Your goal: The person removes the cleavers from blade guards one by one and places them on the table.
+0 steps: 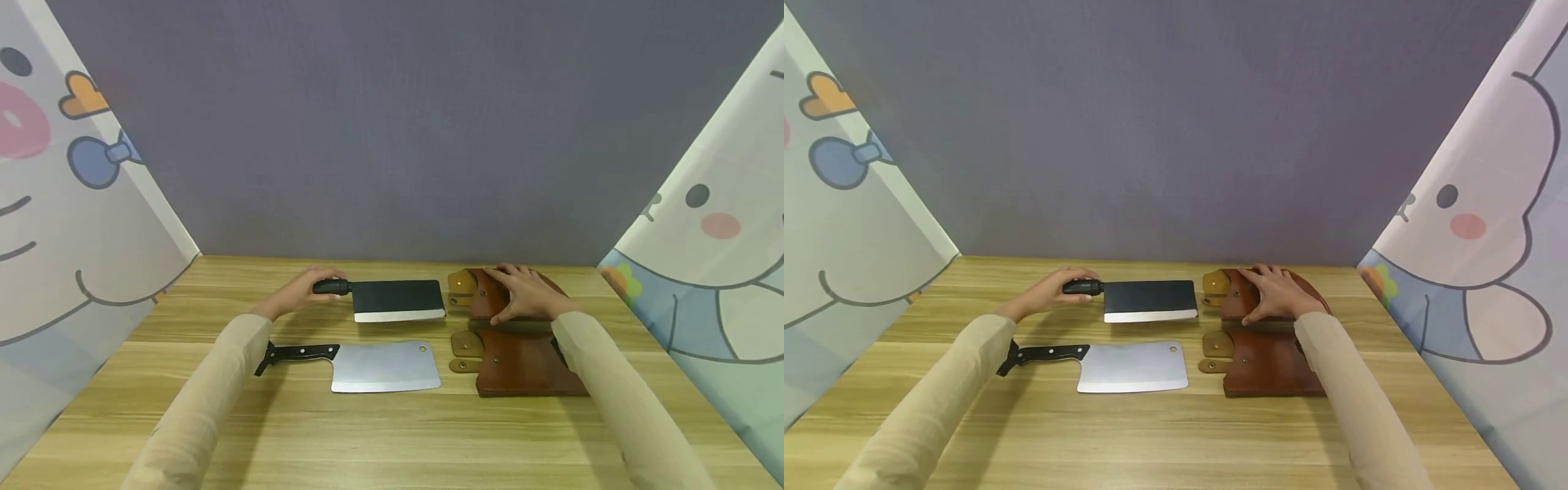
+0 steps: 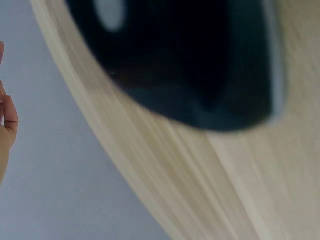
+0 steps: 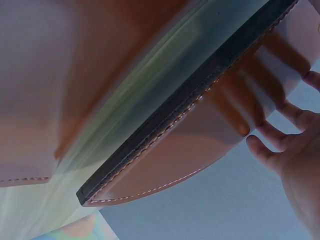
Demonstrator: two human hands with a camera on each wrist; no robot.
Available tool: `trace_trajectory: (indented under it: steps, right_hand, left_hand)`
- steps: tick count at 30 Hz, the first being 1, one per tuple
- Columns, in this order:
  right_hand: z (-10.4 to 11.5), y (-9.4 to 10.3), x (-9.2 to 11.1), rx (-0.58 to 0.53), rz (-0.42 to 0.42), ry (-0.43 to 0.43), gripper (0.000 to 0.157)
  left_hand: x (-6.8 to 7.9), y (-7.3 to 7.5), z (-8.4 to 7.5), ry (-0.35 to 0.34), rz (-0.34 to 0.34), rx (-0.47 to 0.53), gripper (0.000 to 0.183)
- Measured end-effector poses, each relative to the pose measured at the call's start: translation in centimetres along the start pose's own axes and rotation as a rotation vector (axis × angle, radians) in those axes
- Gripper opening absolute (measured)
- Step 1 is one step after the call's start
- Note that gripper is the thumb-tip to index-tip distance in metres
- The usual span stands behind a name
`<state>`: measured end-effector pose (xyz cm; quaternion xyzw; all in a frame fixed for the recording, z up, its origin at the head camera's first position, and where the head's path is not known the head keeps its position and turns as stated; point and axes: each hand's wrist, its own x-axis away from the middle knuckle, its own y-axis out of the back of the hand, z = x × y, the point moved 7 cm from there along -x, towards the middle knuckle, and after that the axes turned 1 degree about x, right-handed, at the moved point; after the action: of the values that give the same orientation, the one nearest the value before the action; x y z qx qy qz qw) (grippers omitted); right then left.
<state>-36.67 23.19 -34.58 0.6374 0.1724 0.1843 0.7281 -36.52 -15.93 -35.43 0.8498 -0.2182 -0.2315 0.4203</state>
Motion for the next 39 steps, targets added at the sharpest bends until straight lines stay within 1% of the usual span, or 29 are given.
trace_trajectory:
  steps: [2,5,11,19,20,22,25,27,29,35,39]
  right_hand:
    - [-0.1,0.0,-0.1,-0.001,-0.001,0.003,0.109]
    - [-0.1,-0.2,-0.3,-0.003,-0.002,0.011,0.108]
    - [-0.5,-0.7,-0.5,0.009,0.001,0.015,0.108]
    - [-0.5,-1.3,-0.9,0.000,0.006,0.012,0.109]
    - [-0.4,-1.3,-1.0,0.000,0.008,0.014,0.109]
    - [-0.3,-1.3,-1.0,0.004,0.013,0.014,0.109]
    - [0.0,-1.3,-1.0,0.006,0.016,0.017,0.108]
    - [0.0,-1.4,-1.1,0.008,0.017,0.021,0.108]
    - [0.0,-1.6,-1.2,0.008,0.016,0.024,0.108]
    - [-0.2,-2.1,-1.4,0.005,0.022,0.021,0.108]
    - [-0.2,-2.4,-1.5,-0.004,0.035,0.017,0.107]
  left_hand:
    - [0.1,0.0,0.2,0.018,0.003,0.005,0.042]
    - [0.3,0.0,0.5,0.022,0.003,0.001,0.042]
    - [0.7,0.0,1.1,0.013,0.002,-0.031,0.043]
    - [1.3,0.1,1.2,0.012,0.013,-0.036,0.043]
    - [1.4,0.1,1.2,0.008,0.014,-0.034,0.043]
    - [1.4,0.0,1.1,-0.025,0.016,-0.014,0.041]
    - [1.6,0.1,1.1,-0.033,0.018,-0.025,0.040]
    - [1.7,0.1,1.3,-0.029,0.019,-0.028,0.039]
    - [1.8,0.2,1.5,0.004,0.021,-0.050,0.039]
    - [2.0,0.1,1.7,0.005,0.026,-0.047,0.037]
    - [2.1,-0.2,2.0,0.016,0.042,-0.045,0.037]
